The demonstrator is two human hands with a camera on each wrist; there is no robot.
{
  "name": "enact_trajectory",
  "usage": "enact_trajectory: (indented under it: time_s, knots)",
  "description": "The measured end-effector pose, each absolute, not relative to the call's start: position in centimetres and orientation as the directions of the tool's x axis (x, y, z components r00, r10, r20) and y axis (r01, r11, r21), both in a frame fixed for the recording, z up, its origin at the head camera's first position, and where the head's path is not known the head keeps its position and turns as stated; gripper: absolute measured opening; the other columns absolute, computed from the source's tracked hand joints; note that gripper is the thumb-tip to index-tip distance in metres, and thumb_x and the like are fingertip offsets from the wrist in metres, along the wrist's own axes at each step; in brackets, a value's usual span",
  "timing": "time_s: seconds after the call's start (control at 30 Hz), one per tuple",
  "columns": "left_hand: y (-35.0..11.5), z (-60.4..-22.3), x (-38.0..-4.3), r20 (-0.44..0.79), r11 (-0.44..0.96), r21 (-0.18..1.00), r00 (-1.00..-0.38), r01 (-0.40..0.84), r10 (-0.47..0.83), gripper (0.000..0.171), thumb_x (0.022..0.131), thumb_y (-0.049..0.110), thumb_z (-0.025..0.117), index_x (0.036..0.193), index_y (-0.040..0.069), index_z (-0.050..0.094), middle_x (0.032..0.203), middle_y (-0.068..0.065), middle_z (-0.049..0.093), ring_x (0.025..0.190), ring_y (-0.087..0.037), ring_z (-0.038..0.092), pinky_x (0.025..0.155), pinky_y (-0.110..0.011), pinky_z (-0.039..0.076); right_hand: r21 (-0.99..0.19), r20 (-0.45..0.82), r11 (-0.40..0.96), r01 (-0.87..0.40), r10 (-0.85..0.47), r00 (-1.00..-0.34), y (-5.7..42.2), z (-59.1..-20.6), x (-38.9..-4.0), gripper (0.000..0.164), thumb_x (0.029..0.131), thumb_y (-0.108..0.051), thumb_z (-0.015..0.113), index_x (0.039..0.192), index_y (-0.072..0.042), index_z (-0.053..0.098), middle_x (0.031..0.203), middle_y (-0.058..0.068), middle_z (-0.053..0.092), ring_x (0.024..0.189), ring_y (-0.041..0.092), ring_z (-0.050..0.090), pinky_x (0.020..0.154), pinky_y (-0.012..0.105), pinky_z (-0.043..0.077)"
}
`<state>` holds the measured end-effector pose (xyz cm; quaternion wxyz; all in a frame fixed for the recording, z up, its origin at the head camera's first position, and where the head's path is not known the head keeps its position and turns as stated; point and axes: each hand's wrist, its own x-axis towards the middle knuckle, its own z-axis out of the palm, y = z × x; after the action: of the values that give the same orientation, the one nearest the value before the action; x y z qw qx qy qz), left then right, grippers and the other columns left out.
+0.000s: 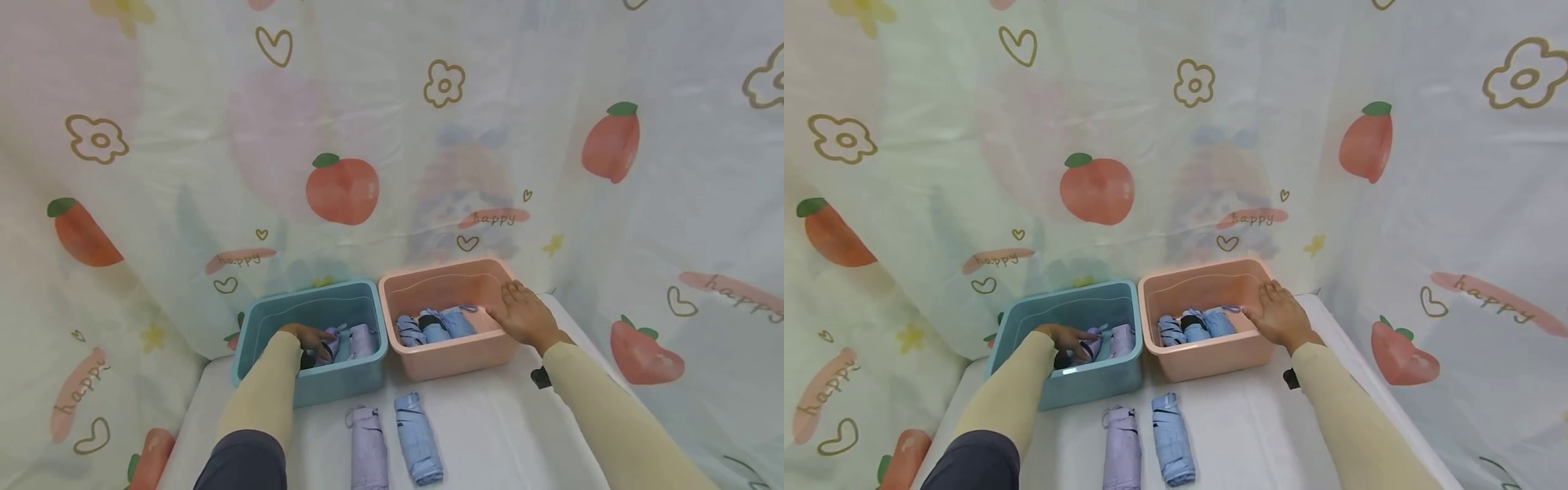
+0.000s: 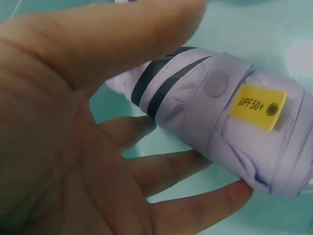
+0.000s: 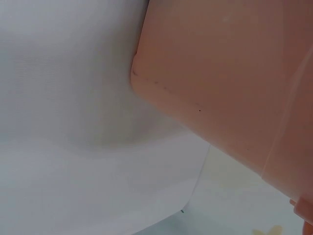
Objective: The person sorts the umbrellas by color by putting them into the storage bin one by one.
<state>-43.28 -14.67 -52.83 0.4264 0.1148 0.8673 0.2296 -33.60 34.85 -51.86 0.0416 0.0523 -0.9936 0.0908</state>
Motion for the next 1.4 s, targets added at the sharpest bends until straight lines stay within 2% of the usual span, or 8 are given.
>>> enact_trajectory:
  time_s: [0.27, 0.43, 0.7, 0.93, 1.0, 1.17, 1.27, 1.4]
  knots:
    - [-13.1, -54.4, -44.1, -0.695, 0.873, 0.485, -0.579, 0.061, 0.427, 0.082, 0.086, 0.013, 0.071, 0.155, 0.011, 0.027, 0.159, -0.02, 0.016, 0.145, -0.037, 0.012, 0.113, -0.053, 0.021, -0.167, 0.069, 0.982, -0.094, -0.084, -0.994, 34.8, -51.9, -33.6, 0.095, 0.097, -0.066, 0.022, 0.149, 0.013, 0.018, 0.155, 0.029, 0.016, 0.144, 0.044, 0.008, 0.115, 0.053, 0.009]
    - [-12.3, -55.0, -44.6, -0.721, 0.848, 0.521, -0.579, -0.092, 0.381, 0.081, 0.086, 0.019, 0.073, 0.155, 0.015, 0.03, 0.16, -0.02, 0.011, 0.145, -0.038, 0.011, 0.111, -0.056, 0.023, -0.173, 0.075, 0.981, -0.091, -0.079, -0.994, 34.8, -51.9, -33.6, 0.094, 0.097, -0.066, 0.023, 0.149, 0.013, 0.019, 0.156, 0.028, 0.015, 0.144, 0.044, 0.008, 0.115, 0.053, 0.008]
    - [-11.9, -55.2, -45.0, -0.723, 0.852, 0.509, -0.6, -0.126, 0.344, 0.079, 0.085, 0.024, 0.077, 0.152, 0.021, 0.037, 0.16, -0.016, 0.015, 0.146, -0.036, 0.011, 0.111, -0.057, 0.021, -0.18, 0.089, 0.978, -0.109, -0.094, -0.992, 35.3, -52.0, -33.7, 0.087, 0.1, -0.058, 0.032, 0.148, 0.013, 0.021, 0.155, 0.029, 0.017, 0.144, 0.044, 0.01, 0.114, 0.054, 0.01]
    - [-12.5, -54.8, -45.3, -0.712, 0.85, 0.526, -0.556, -0.02, 0.428, 0.084, 0.087, 0.019, 0.073, 0.155, 0.011, 0.025, 0.161, -0.017, 0.011, 0.146, -0.035, 0.009, 0.113, -0.05, 0.022, -0.211, 0.076, 0.97, -0.118, -0.104, -0.992, 35.2, -51.8, -33.8, 0.084, 0.101, -0.053, 0.037, 0.148, 0.013, 0.02, 0.155, 0.029, 0.016, 0.144, 0.043, 0.008, 0.115, 0.054, 0.009]
    - [-12.6, -54.2, -45.4, -0.716, 0.836, 0.546, -0.547, -0.053, 0.433, 0.084, 0.089, 0.014, 0.071, 0.156, 0.009, 0.021, 0.16, -0.018, 0.009, 0.145, -0.036, 0.014, 0.11, -0.05, 0.028, -0.213, 0.073, 0.969, -0.123, -0.11, -0.991, 35.3, -51.8, -33.6, 0.083, 0.101, -0.052, 0.037, 0.148, 0.014, 0.02, 0.155, 0.03, 0.016, 0.144, 0.044, 0.008, 0.115, 0.054, 0.008]
    - [-13.9, -50.7, -45.3, -0.651, 0.758, 0.637, -0.627, -0.144, 0.428, 0.08, 0.09, 0.002, 0.067, 0.155, 0.004, 0.021, 0.155, -0.027, 0.019, 0.125, -0.042, 0.048, 0.087, -0.045, 0.052, -0.183, 0.077, 0.974, -0.136, -0.124, -0.989, 35.2, -51.5, -33.7, 0.085, 0.101, -0.055, 0.033, 0.148, 0.015, 0.019, 0.155, 0.03, 0.016, 0.144, 0.044, 0.008, 0.115, 0.053, 0.008]
    - [-14.9, -48.3, -45.0, -0.582, 0.71, 0.691, -0.687, -0.135, 0.436, 0.075, 0.092, 0.002, 0.065, 0.154, 0.004, 0.024, 0.152, -0.029, 0.026, 0.113, -0.042, 0.058, 0.077, -0.042, 0.056, -0.188, 0.079, 0.971, -0.145, -0.133, -0.988, 35.1, -51.4, -33.6, 0.087, 0.1, -0.058, 0.03, 0.147, 0.015, 0.019, 0.155, 0.03, 0.017, 0.143, 0.045, 0.009, 0.115, 0.054, 0.008]
    - [-15.8, -45.2, -43.4, -0.499, 0.707, 0.706, -0.738, -0.042, 0.454, 0.071, 0.095, 0.009, 0.064, 0.155, 0.008, 0.026, 0.142, -0.027, 0.044, 0.105, -0.038, 0.063, 0.075, -0.042, 0.057, -0.193, 0.084, 0.967, -0.163, -0.15, -0.985, 35.2, -51.3, -33.3, 0.086, 0.101, -0.056, 0.031, 0.147, 0.016, 0.02, 0.154, 0.031, 0.018, 0.143, 0.046, 0.009, 0.114, 0.054, 0.009]
